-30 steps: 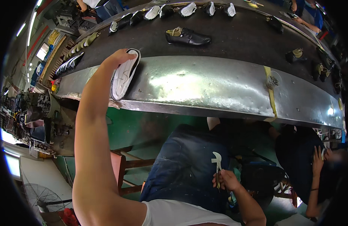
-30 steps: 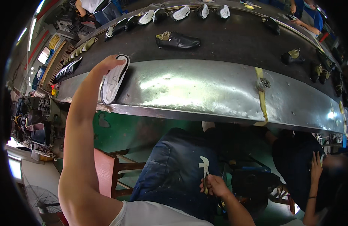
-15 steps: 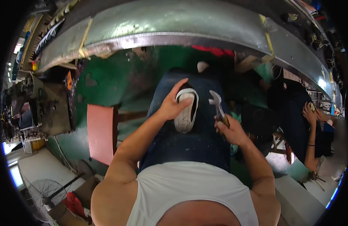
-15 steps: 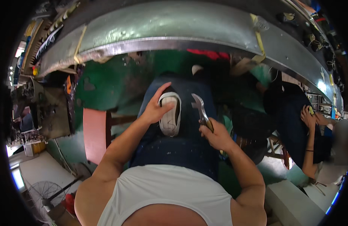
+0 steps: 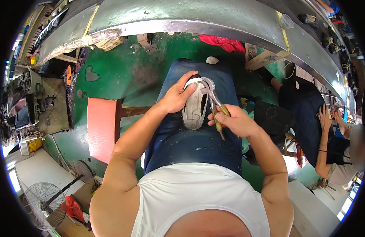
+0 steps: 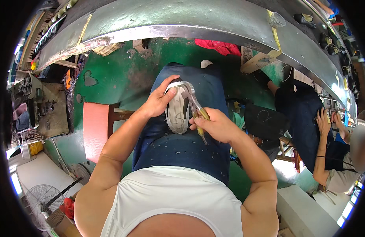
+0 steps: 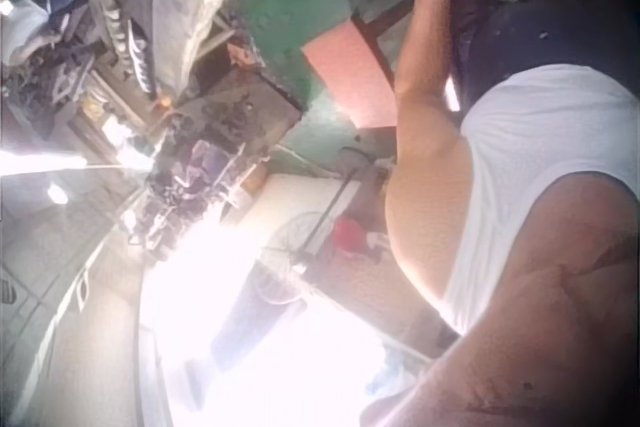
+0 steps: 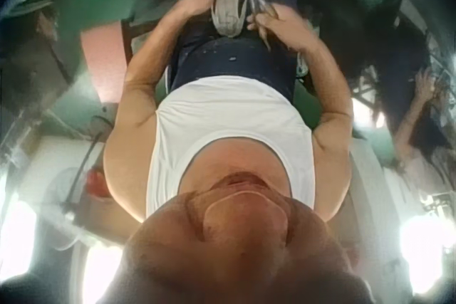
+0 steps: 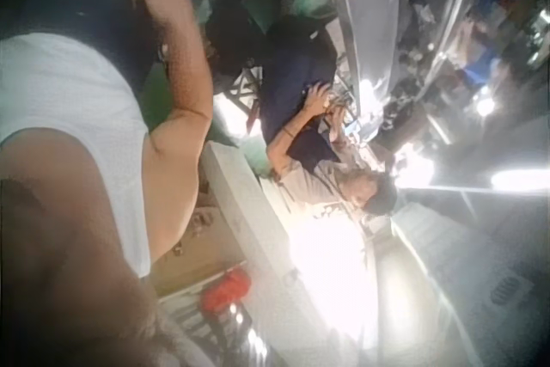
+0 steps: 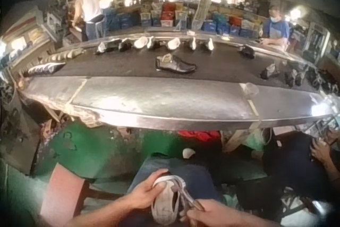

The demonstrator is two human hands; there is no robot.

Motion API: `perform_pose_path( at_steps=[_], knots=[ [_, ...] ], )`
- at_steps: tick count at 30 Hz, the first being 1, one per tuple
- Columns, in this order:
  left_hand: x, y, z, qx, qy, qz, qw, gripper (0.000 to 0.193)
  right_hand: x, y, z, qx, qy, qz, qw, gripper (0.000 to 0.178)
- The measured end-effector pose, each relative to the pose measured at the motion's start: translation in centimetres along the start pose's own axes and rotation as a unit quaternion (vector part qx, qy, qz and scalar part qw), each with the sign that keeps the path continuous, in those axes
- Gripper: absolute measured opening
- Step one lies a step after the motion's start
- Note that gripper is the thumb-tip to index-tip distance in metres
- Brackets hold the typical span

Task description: Using specialized pliers to pull and stretch the material over a shoe last and secure it.

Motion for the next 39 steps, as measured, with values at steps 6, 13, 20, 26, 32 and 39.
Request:
perform_pose_path(
  at_steps=[6, 13, 20, 26, 32, 39],
  knots=[
    [0.7, -2.2, 0.6, -0.022, 0.04, -0.008, 0.999, 0.041, 1.0, 0.3, 2.6, -0.027, 0.019, -0.061, 0.998, 0.019],
    [1.4, -5.4, 0.9, 0.025, 0.099, -0.155, 0.983, 0.043, 1.2, 2.8, 6.6, 0.153, 0.242, -0.233, 0.929, 0.024],
    [0.0, -2.5, 0.1, 0.097, 0.141, -0.215, 0.961, 0.04, 0.1, 0.8, 0.9, 0.106, 0.268, -0.379, 0.879, 0.031],
    [0.0, 1.5, 0.0, -0.036, 0.106, 0.001, 0.994, 0.039, 1.3, 1.0, -2.5, 0.053, 0.064, -0.251, 0.964, 0.026],
    [-2.5, 4.9, -1.3, -0.098, 0.049, 0.03, 0.994, 0.063, 3.2, 0.0, -3.5, 0.171, 0.216, -0.098, 0.956, 0.052],
    [-3.4, 0.1, 0.7, -0.069, -0.041, -0.08, 0.994, 0.066, 4.7, -2.1, 2.2, 0.129, 0.269, -0.175, 0.938, 0.072]
  ],
)
Point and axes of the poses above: each hand's wrist, its own z-axis towards the middle knuckle, its own x-axis out of the back of the hand, y = z × x, the point moved 7 cm from there along z, towards the middle knuckle, and after that the axes turned 15 degrees about -x, right-handed, at the moved point
